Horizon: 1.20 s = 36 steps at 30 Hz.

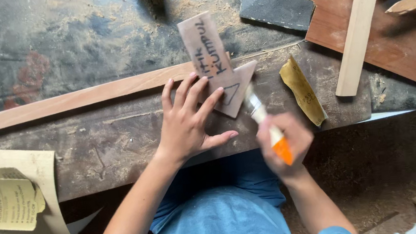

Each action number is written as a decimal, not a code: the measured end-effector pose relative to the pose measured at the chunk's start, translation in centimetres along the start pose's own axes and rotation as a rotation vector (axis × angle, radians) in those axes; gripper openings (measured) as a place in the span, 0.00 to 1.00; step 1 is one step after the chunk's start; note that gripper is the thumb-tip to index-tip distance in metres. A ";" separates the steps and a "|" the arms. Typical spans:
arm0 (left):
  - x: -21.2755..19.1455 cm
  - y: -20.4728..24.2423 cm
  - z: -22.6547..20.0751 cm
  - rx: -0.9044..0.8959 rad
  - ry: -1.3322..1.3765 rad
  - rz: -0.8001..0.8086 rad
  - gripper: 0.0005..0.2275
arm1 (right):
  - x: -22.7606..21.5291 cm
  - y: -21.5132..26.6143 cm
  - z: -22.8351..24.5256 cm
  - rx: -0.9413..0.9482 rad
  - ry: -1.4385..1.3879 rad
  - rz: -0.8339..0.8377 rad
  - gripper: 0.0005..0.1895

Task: The person brushes a small triangular wooden piece, then uses a sanding block to smooth the edges and surfaces of a long wooden stick. The person repeatedly flips and repositions the stick while sanding different sections.

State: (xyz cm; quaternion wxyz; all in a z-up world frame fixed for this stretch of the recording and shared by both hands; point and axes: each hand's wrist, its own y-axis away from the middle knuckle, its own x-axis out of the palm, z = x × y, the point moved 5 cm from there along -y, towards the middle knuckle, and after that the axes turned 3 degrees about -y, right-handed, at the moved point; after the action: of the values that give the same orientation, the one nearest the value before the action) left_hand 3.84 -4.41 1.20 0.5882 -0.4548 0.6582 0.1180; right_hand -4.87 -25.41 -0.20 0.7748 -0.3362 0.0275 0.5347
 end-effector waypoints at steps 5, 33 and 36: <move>-0.2 0.0 0.0 -0.002 -0.032 0.011 0.37 | -2.6 -0.2 -1.9 0.182 -0.295 -0.272 0.08; 0.0 0.2 -0.8 -0.046 -0.039 0.012 0.40 | -0.9 -2.5 2.0 -0.146 0.089 -0.089 0.05; -0.4 0.3 -0.7 -0.050 -0.013 0.006 0.39 | 1.4 -1.9 2.8 -0.103 -0.069 0.179 0.06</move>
State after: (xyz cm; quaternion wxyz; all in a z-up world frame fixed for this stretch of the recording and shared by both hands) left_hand 3.13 -4.54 1.62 0.5805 -0.4664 0.6528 0.1391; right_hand -3.51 -23.10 2.32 0.7062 -0.3530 0.0031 0.6137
